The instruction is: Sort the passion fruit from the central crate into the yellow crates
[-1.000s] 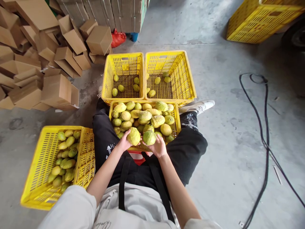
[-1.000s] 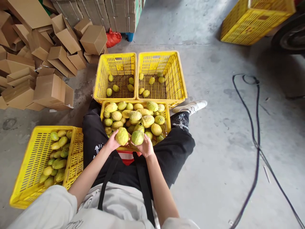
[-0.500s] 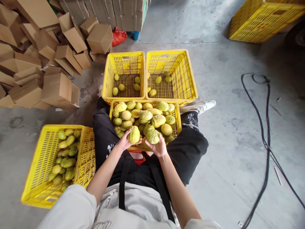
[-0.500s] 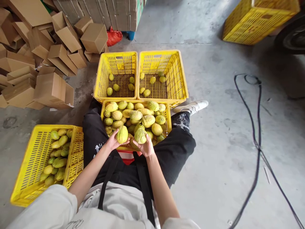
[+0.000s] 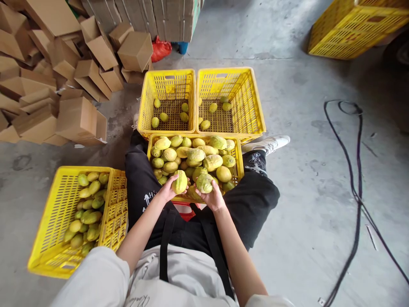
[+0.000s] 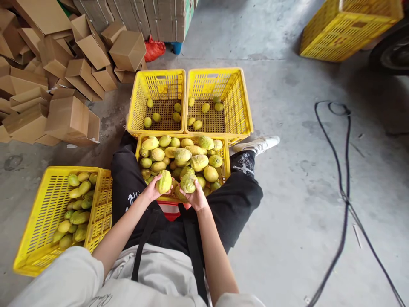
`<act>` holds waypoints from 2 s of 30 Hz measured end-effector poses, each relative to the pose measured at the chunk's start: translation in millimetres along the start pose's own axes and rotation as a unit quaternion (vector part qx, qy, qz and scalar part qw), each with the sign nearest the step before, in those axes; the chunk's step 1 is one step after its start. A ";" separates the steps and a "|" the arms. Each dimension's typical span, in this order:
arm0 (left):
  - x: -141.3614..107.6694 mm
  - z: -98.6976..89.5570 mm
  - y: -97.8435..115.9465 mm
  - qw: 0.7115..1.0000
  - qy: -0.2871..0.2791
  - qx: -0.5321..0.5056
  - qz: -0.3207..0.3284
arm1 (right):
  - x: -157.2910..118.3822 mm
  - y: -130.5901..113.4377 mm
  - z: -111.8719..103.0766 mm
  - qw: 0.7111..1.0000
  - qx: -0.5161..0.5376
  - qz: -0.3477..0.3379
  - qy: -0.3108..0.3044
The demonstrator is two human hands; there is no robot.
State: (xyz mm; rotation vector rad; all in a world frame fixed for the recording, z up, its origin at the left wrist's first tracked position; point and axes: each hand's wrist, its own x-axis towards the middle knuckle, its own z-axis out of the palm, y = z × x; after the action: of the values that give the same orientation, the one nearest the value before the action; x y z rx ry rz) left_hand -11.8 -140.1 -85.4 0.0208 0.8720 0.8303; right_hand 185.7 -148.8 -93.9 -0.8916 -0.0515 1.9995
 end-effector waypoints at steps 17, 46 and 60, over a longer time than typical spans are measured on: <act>-5.9 5.5 7.9 0.994 -0.041 -0.095 0.040 | -3.2 -2.3 8.8 0.998 0.036 -0.009 -0.049; -6.1 2.5 6.5 0.992 -0.032 -0.120 0.033 | -6.6 -3.5 13.3 0.996 0.023 -0.030 -0.083; -1.1 -4.1 0.0 0.999 -0.039 0.012 -0.031 | -3.6 -0.1 2.9 0.996 0.020 0.017 -0.085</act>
State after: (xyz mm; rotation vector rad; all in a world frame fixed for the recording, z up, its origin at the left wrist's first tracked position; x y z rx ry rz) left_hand -15.0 -142.1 -87.3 0.0472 0.8054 0.7562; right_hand 185.1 -150.6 -89.7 -0.6993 -0.0915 2.0974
